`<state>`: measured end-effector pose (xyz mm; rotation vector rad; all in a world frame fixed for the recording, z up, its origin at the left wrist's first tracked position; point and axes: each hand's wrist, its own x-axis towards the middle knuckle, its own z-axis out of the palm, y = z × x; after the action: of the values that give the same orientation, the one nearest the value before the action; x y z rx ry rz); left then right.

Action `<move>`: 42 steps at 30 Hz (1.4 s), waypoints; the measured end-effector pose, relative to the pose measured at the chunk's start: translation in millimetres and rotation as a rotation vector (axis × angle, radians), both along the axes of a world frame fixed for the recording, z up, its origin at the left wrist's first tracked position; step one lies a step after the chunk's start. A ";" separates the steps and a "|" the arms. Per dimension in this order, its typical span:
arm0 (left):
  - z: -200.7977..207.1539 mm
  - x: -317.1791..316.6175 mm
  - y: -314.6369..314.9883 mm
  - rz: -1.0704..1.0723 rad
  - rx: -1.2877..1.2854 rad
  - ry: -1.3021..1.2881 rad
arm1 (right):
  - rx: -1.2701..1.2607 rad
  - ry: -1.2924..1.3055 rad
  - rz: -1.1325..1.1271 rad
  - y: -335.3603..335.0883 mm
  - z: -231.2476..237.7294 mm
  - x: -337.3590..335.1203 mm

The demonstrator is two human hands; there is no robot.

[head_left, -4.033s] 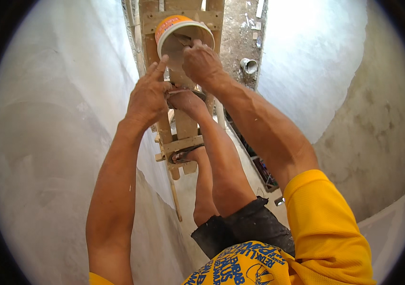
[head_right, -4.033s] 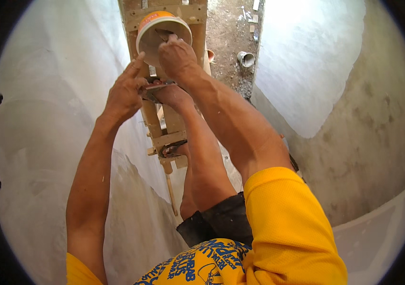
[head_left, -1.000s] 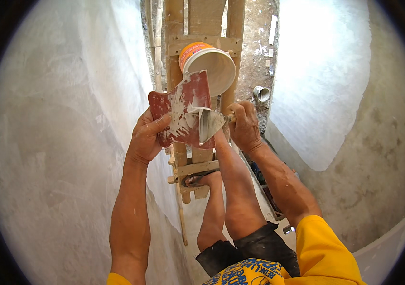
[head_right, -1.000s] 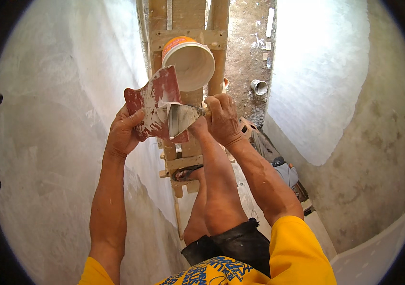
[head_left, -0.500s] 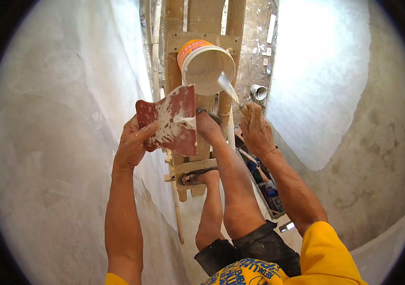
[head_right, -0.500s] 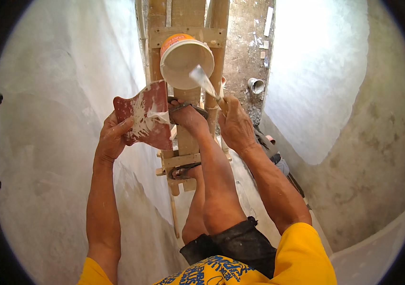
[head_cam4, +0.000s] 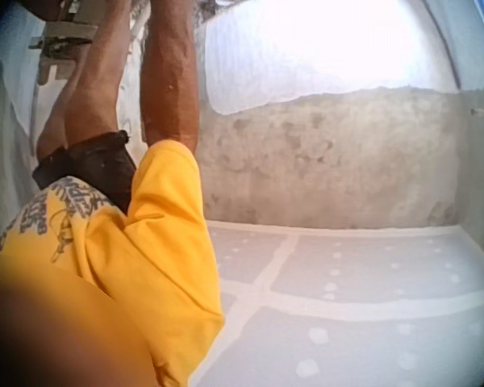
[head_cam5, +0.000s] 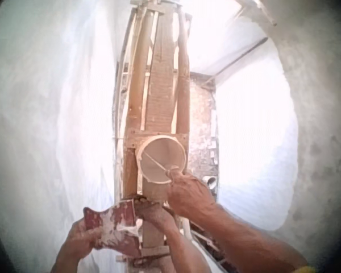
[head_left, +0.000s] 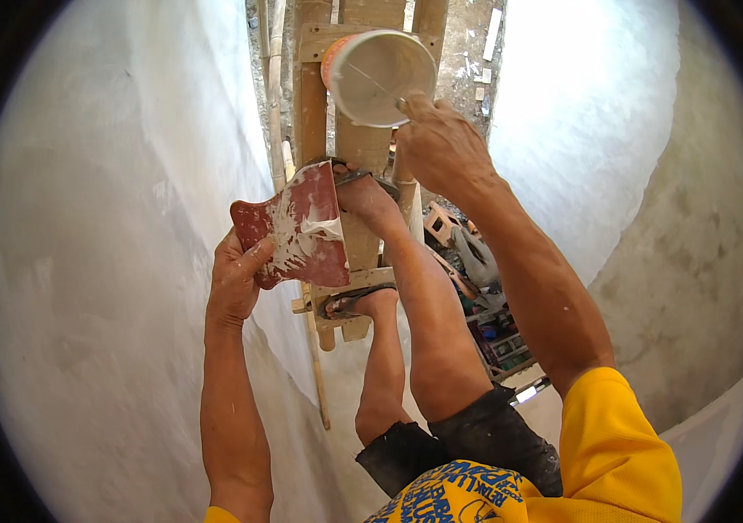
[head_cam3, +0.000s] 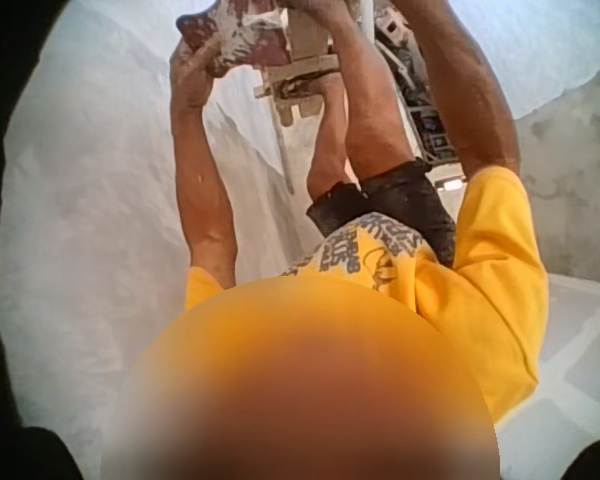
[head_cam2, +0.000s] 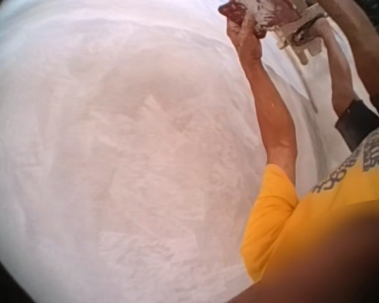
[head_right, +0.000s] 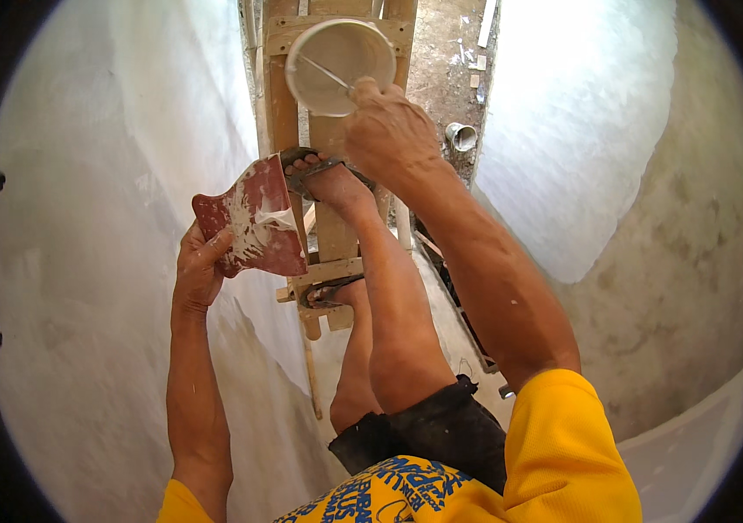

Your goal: The person applies white plaster to a wall using a trowel and a smaller scraper, repeatedly scooping material from a bucket and smoothing the surface. The person works on a wooden scaffold, spreading and leveling the plaster across the wall.

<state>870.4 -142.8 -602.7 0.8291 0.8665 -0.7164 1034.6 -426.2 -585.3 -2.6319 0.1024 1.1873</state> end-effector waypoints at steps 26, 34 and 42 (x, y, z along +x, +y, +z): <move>-6.6 -6.2 -7.2 0.030 0.030 0.024 | -0.074 -0.372 0.847 -11.6 -112.8 52.5; -10.4 -9.1 -8.4 0.027 0.026 0.005 | -0.124 -0.172 0.712 -18.9 -108.5 52.3; -11.7 -9.8 -10.4 0.041 0.013 -0.011 | -0.012 -0.388 0.727 -26.5 -120.6 45.7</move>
<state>860.6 -153.3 -614.4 0.8238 0.8769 -0.6710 1080.4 -452.7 -705.9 -2.9357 -0.9860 0.7905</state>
